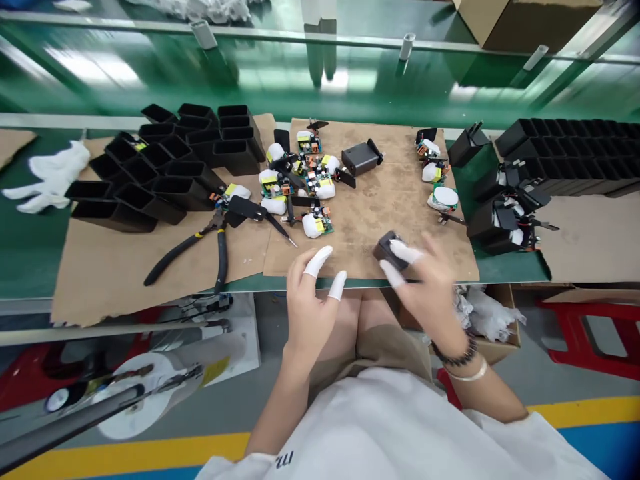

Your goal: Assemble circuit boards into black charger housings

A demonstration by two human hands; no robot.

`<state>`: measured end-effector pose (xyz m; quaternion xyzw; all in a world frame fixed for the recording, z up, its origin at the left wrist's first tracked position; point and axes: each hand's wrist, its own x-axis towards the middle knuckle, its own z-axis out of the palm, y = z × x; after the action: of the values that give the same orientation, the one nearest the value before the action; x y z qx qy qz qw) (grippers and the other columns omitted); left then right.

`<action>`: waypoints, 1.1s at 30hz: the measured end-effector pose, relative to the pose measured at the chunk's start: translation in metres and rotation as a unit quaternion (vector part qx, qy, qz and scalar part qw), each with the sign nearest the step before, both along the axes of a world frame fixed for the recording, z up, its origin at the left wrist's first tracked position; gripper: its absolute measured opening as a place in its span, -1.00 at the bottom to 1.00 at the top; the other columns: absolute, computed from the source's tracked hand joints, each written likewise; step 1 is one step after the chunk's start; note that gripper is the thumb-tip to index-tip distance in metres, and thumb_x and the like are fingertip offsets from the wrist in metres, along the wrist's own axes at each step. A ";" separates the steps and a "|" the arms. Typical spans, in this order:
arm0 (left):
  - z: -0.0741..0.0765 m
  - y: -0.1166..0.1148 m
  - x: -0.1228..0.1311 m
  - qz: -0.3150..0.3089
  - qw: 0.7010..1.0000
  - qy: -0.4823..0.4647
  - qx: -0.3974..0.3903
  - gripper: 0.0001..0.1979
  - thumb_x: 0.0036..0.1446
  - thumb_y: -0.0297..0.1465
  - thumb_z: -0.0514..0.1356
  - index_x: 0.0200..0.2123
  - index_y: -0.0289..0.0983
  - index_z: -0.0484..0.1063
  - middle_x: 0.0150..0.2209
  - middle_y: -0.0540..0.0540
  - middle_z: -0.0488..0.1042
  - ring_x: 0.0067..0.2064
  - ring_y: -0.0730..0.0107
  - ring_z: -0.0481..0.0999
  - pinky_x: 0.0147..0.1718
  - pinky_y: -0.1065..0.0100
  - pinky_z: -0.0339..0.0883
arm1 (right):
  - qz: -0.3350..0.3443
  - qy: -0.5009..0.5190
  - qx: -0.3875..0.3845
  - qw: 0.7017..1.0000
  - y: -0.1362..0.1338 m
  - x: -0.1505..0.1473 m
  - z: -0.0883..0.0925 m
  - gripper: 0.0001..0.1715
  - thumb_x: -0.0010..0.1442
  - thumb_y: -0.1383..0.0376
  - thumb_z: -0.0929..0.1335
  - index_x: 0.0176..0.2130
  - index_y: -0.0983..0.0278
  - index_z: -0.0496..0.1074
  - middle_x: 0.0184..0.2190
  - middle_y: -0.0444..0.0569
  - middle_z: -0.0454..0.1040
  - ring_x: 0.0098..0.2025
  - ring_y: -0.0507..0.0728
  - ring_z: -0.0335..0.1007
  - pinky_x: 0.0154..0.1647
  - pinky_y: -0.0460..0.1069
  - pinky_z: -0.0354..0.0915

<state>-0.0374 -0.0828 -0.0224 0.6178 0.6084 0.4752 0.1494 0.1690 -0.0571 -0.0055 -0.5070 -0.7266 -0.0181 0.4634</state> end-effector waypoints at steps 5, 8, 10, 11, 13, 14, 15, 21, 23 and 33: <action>0.002 0.011 0.018 -0.121 0.990 -0.029 -0.067 -0.38 0.28 -0.31 0.34 0.36 -0.19 0.31 0.31 -0.29 0.45 0.37 0.04 0.43 0.38 -0.03 0.32 | 0.026 0.036 -0.076 0.996 0.004 -0.003 -0.012 -0.80 0.26 0.29 0.46 -0.08 0.18 0.62 -0.16 0.01 0.75 -0.08 0.25 0.73 0.30 0.34 0.50; 0.001 0.015 0.034 -0.207 0.973 -0.056 -0.087 -0.13 0.22 -0.32 0.38 0.49 -0.19 0.08 0.43 -0.34 0.32 0.46 0.00 0.34 0.44 -0.04 0.26 | 0.019 0.154 -0.122 0.980 -0.002 -0.010 -0.006 -0.70 0.21 0.26 0.51 -0.04 0.21 0.59 -0.10 0.06 0.74 -0.06 0.24 0.72 0.07 0.17 0.63; 0.000 0.015 0.045 -0.217 0.970 -0.086 -0.068 -0.16 0.20 -0.37 0.37 0.47 -0.21 0.11 0.41 -0.33 0.36 0.42 0.02 0.41 0.39 0.02 0.34 | 0.016 0.239 -0.156 0.958 -0.010 -0.015 -0.001 -0.61 0.18 0.24 0.53 0.01 0.23 0.56 -0.08 0.07 0.73 -0.10 0.21 0.73 -0.08 0.07 0.65; -0.001 0.015 0.051 -0.205 0.971 -0.107 -0.056 -0.21 0.19 -0.37 0.37 0.43 -0.21 0.17 0.38 -0.32 0.41 0.38 0.03 0.46 0.34 0.05 0.40 | 0.018 0.270 -0.170 0.947 -0.015 -0.016 0.001 -0.57 0.18 0.23 0.54 0.03 0.23 0.54 -0.07 0.07 0.73 -0.12 0.20 0.73 -0.11 0.04 0.65; 0.000 0.014 0.058 -0.181 0.970 -0.159 -0.044 -0.30 0.16 -0.32 0.40 0.34 -0.22 0.29 0.30 -0.28 0.50 0.30 0.05 0.55 0.25 0.11 0.48 | 0.025 0.305 -0.186 0.934 -0.021 -0.015 0.007 -0.51 0.20 0.18 0.53 0.09 0.22 0.51 -0.05 0.07 0.71 -0.13 0.19 0.72 -0.11 0.02 0.64; 0.001 0.013 0.060 -0.180 0.964 -0.189 -0.047 -0.31 0.14 -0.26 0.44 0.29 -0.22 0.33 0.26 -0.28 0.53 0.27 0.06 0.57 0.22 0.13 0.51 | 0.031 0.313 -0.188 0.930 -0.023 -0.012 0.011 -0.47 0.22 0.15 0.52 0.14 0.22 0.48 -0.04 0.07 0.70 -0.12 0.19 0.71 -0.10 0.02 0.63; 0.003 0.012 0.061 -0.189 0.956 -0.218 -0.052 -0.29 0.09 -0.20 0.47 0.26 -0.23 0.36 0.24 -0.28 0.55 0.25 0.05 0.59 0.20 0.15 0.53 | 0.038 0.316 -0.188 0.929 -0.024 -0.008 0.017 -0.42 0.24 0.13 0.51 0.19 0.20 0.46 -0.02 0.08 0.69 -0.10 0.19 0.70 -0.09 0.03 0.63; 0.004 0.006 0.053 -0.285 0.894 -0.333 -0.094 -0.20 -0.12 0.00 0.57 0.15 -0.17 0.47 0.19 -0.25 0.59 0.22 0.04 0.62 0.20 0.12 0.54 | 0.163 0.256 -0.243 0.921 0.001 0.022 0.059 -0.76 0.19 0.13 0.53 -0.16 0.17 0.68 -0.22 -0.04 0.69 -0.27 0.10 0.58 -0.29 -0.04 0.52; 0.000 0.002 0.051 -0.305 0.871 -0.370 -0.110 -0.14 -0.23 0.03 0.61 0.12 -0.16 0.50 0.15 -0.25 0.62 0.19 0.01 0.64 0.19 0.10 0.55 | 0.222 0.282 -0.309 0.881 0.015 0.025 0.067 -0.67 0.15 0.03 0.55 -0.44 0.22 0.62 -0.44 -0.08 0.61 -0.42 0.06 0.48 -0.42 -0.06 0.43; -0.002 -0.010 0.052 -0.320 0.780 -0.496 -0.209 -0.11 -0.50 -0.13 0.70 0.00 -0.17 0.55 -0.05 -0.17 0.70 0.01 -0.02 0.74 0.05 0.02 0.63 | 0.232 0.427 -0.437 0.757 0.024 0.021 0.037 -0.55 0.12 -0.07 0.53 -0.29 0.25 0.61 -0.59 -0.18 0.46 -0.65 -0.03 0.26 -0.68 -0.12 0.21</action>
<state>0.0146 -0.0927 -0.0243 0.4097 0.3020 0.5016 0.6995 0.1901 -0.0334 0.0316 -0.4260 -0.4778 0.6275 0.4432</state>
